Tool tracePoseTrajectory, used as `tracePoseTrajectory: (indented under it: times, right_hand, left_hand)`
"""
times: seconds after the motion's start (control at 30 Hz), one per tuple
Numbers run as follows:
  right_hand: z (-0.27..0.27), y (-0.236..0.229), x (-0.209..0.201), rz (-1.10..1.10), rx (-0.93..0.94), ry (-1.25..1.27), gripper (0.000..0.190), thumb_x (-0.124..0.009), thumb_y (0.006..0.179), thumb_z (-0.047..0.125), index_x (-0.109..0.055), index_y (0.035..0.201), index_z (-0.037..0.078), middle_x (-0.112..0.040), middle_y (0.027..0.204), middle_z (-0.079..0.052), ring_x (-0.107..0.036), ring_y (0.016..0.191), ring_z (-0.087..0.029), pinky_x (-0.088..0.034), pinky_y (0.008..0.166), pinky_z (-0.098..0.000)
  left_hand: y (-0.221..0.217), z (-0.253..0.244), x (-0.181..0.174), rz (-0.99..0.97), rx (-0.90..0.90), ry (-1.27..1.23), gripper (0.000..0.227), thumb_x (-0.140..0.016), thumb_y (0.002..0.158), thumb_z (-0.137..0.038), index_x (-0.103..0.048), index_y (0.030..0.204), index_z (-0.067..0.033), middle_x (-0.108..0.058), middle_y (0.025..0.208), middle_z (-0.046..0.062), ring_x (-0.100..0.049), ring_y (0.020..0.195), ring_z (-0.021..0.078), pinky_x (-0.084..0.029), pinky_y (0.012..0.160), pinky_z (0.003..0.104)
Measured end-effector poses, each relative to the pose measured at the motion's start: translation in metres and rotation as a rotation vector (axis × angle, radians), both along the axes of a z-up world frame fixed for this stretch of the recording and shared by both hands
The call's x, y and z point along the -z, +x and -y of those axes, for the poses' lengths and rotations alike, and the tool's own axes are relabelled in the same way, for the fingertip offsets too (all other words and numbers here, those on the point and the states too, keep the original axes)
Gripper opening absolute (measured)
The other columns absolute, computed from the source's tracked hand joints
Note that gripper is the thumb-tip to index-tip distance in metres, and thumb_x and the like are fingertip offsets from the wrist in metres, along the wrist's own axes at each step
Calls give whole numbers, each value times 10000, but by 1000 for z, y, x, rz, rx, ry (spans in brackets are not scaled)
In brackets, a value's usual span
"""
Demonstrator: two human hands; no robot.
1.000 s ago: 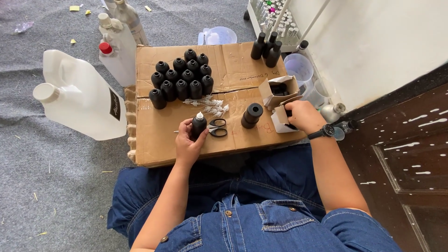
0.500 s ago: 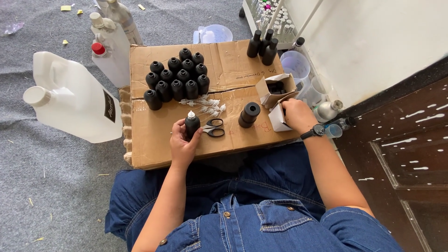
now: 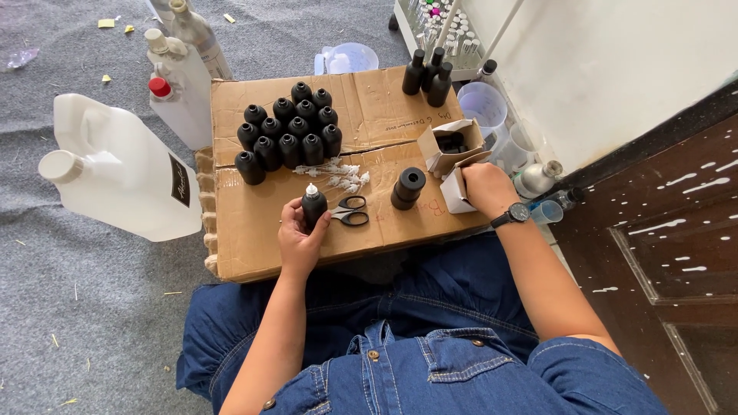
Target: Assembling perfume bottles by attaching spray nozzles and placing them into a cardboard organizer.
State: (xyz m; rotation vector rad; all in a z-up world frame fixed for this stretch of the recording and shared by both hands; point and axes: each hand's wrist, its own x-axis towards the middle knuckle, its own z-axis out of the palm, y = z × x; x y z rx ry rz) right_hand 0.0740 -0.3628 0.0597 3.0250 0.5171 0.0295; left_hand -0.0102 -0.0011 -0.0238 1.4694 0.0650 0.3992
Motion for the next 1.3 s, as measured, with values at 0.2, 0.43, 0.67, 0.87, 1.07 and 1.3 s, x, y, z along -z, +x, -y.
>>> tracePoseTrajectory:
  times: [0.2, 0.43, 0.67, 0.87, 1.07, 1.3]
  right_hand:
    - [-17, -16, -42, -60, 74, 158, 173, -590, 947, 30, -743, 1027, 27, -738, 888, -168, -742, 852, -336, -614, 798, -403]
    - [16, -7, -33, -191, 210, 572, 294, -770, 841, 67, -744, 1134, 74, -765, 1044, -149, -745, 966, -265, -607, 835, -371]
    - [43, -7, -35, -377, 284, 1250, 377, -724, 863, -75, -643, 1231, -52, -688, 1122, -174, -681, 993, -209, -608, 883, -357]
    - [36, -19, -51, -458, 295, 1444, 295, -707, 898, -44, -637, 1184, -22, -711, 1086, -119, -730, 981, -221, -633, 875, -365]
    - [40, -17, -40, -498, 297, 1546, 279, -678, 921, -42, -618, 1191, -4, -731, 1131, -157, -735, 1034, -262, -626, 902, -379]
    - [35, -19, -39, -553, 280, 1711, 351, -615, 933, -78, -594, 1276, -8, -718, 1171, -203, -729, 1058, -290, -620, 935, -395]
  left_hand:
    - [2, -3, 6, -22, 1, 18, 484, -858, 864, -164, -571, 1234, -44, -719, 911, 103, -686, 789, 146, -589, 729, 281]
    - [1, -2, 6, -18, 6, 8, 485, -853, 865, -155, -567, 1240, -39, -724, 922, 94, -684, 804, 131, -589, 739, 270]
    - [0, -3, 10, -22, 22, 18, 503, -864, 854, -152, -571, 1247, -45, -723, 937, 103, -680, 823, 141, -583, 765, 282]
    - [0, -2, 9, -20, 26, 40, 502, -867, 850, -153, -573, 1244, -49, -727, 942, 112, -683, 835, 150, -573, 783, 291]
    - [1, -2, 7, -23, 33, 46, 504, -867, 849, -150, -570, 1244, -50, -727, 941, 117, -683, 832, 155, -570, 784, 297]
    - [1, -2, 9, -19, 38, 42, 502, -871, 850, -157, -570, 1237, -50, -733, 943, 115, -687, 832, 154, -571, 784, 296]
